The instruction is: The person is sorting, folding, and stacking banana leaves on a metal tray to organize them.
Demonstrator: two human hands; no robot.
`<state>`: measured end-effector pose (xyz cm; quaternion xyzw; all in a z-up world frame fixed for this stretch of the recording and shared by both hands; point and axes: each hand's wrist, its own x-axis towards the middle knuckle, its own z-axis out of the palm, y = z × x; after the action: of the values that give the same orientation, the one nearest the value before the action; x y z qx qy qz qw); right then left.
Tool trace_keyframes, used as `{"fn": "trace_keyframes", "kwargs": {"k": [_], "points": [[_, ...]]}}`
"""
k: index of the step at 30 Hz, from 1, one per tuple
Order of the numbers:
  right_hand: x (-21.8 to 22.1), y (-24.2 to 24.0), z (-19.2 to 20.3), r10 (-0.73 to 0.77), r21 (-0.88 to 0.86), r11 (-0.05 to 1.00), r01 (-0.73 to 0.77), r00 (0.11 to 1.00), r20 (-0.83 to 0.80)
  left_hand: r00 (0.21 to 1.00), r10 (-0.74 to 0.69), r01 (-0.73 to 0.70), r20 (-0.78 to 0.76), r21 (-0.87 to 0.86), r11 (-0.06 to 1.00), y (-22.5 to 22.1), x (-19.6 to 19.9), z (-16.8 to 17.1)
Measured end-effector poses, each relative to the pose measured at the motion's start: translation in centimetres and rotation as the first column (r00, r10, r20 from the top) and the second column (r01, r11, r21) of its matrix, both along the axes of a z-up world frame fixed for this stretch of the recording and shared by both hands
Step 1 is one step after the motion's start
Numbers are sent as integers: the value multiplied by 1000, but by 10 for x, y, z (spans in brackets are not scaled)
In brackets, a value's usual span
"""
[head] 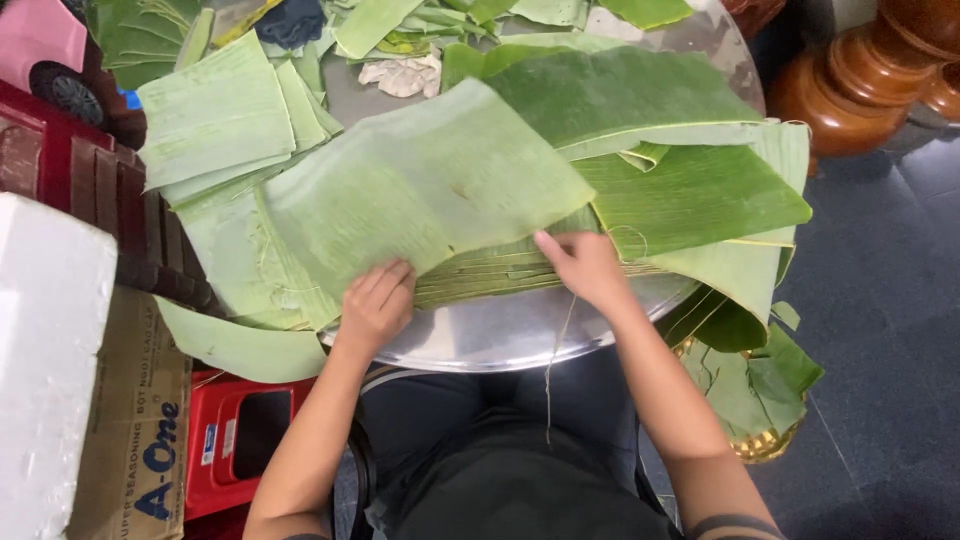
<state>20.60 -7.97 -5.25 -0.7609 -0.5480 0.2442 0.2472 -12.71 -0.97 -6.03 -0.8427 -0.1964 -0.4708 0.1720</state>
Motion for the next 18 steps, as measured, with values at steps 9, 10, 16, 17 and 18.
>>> {"fn": "trace_keyframes", "kwargs": {"k": [9, 10, 16, 17, 18], "points": [[-63, 29, -26, -145, -7, 909, 416, 303, -942, 989, -140, 144, -50, 79, 987, -9, -12, -7], [-60, 32, -25, -151, -13, 910, 414, 302, -941, 989, -138, 142, -51, 72, 987, -8, -13, -9], [-54, 40, -15, 39, 751, 509, 421, 860, -508, 965, 14, -48, -261, -123, 991, -2, -12, -17], [-61, 41, -10, 96, 828, 492, 268, 929, -357, 963, 5, -101, -271, -342, 934, -6, -9, -11], [-69, 39, -7, 145, 877, 467, 111, 969, -201, 960, -10, -151, -282, -545, 825, -12, -7, -7]]}}
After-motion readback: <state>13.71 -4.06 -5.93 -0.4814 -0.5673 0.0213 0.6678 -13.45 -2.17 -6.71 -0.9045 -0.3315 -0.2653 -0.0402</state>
